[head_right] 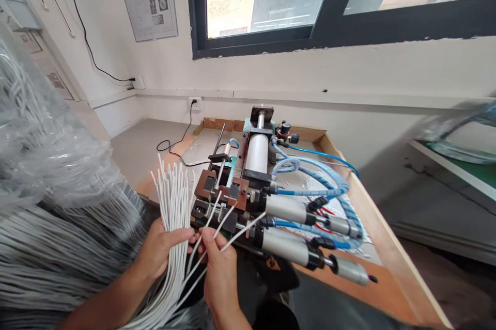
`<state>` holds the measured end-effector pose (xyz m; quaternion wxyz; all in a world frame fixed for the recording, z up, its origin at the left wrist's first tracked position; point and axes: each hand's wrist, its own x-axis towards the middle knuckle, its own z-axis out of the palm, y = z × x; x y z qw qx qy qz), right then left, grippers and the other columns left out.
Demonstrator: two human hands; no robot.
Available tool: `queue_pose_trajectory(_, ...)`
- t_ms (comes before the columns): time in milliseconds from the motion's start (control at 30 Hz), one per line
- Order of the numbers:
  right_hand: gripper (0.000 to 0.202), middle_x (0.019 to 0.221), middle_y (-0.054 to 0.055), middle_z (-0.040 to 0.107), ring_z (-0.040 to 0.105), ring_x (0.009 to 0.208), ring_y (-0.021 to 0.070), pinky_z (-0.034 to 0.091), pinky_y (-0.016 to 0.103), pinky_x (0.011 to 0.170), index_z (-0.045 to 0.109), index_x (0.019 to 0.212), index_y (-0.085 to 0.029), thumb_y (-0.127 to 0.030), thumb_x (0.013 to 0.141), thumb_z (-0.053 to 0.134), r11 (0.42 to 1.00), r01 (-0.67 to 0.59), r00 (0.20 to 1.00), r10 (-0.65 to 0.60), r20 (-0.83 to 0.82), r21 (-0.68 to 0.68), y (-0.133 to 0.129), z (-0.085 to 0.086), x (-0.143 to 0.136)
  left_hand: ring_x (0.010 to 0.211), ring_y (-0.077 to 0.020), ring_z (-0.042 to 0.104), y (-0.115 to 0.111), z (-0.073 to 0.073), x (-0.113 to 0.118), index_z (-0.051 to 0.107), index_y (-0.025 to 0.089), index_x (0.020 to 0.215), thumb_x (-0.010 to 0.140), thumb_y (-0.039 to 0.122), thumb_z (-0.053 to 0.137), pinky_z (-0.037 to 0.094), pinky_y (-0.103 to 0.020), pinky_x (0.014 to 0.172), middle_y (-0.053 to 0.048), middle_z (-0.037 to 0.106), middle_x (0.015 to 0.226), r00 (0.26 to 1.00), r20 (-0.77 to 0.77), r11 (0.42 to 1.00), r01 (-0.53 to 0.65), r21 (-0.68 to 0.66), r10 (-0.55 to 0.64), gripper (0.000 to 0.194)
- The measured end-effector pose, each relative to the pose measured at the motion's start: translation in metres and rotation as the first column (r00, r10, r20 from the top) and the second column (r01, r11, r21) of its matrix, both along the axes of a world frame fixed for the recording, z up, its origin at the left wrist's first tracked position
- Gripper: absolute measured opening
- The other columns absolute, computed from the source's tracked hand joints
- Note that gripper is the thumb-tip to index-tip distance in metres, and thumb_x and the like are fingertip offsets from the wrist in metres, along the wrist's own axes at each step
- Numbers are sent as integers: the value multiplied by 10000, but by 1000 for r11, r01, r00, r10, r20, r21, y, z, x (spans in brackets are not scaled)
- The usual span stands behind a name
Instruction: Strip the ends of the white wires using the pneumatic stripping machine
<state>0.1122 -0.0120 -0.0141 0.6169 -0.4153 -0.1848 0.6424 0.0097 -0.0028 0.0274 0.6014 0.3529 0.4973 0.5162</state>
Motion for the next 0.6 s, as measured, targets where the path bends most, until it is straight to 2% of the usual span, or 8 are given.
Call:
queue_pose_trajectory(133, 224, 534, -12, 609, 465, 421, 83, 335, 205, 418, 637, 658, -150, -338, 585, 734, 996, 58, 998, -60, -16, -63, 1, -8, 0, 549, -176, 609, 2, 2, -3, 641, 113, 691, 561, 177, 705, 488, -267, 487, -18, 640, 569, 998, 10, 997, -63, -40, 64, 158)
queue_pose_trajectory(400, 234, 492, -25, 590, 452, 397, 66, 354, 189, 409, 636, 626, -144, -336, 556, 750, 986, 126, 987, -136, -84, -112, 2, -1, -2, 531, -182, 624, 4, 5, -4, 640, 110, 686, 547, 179, 714, 493, -263, 472, -22, 648, 580, 997, 1, 995, -77, -58, 78, 171)
queue_pose_trajectory(600, 257, 471, -27, 582, 439, 396, 63, 347, 176, 405, 632, 593, -140, -298, 470, 792, 982, 116, 980, -138, -142, -148, 7, 2, -2, 502, -172, 607, 4, 4, -3, 614, 126, 705, 572, 176, 691, 474, -256, 443, 6, 622, 549, 997, -14, 997, -71, -34, 70, 162)
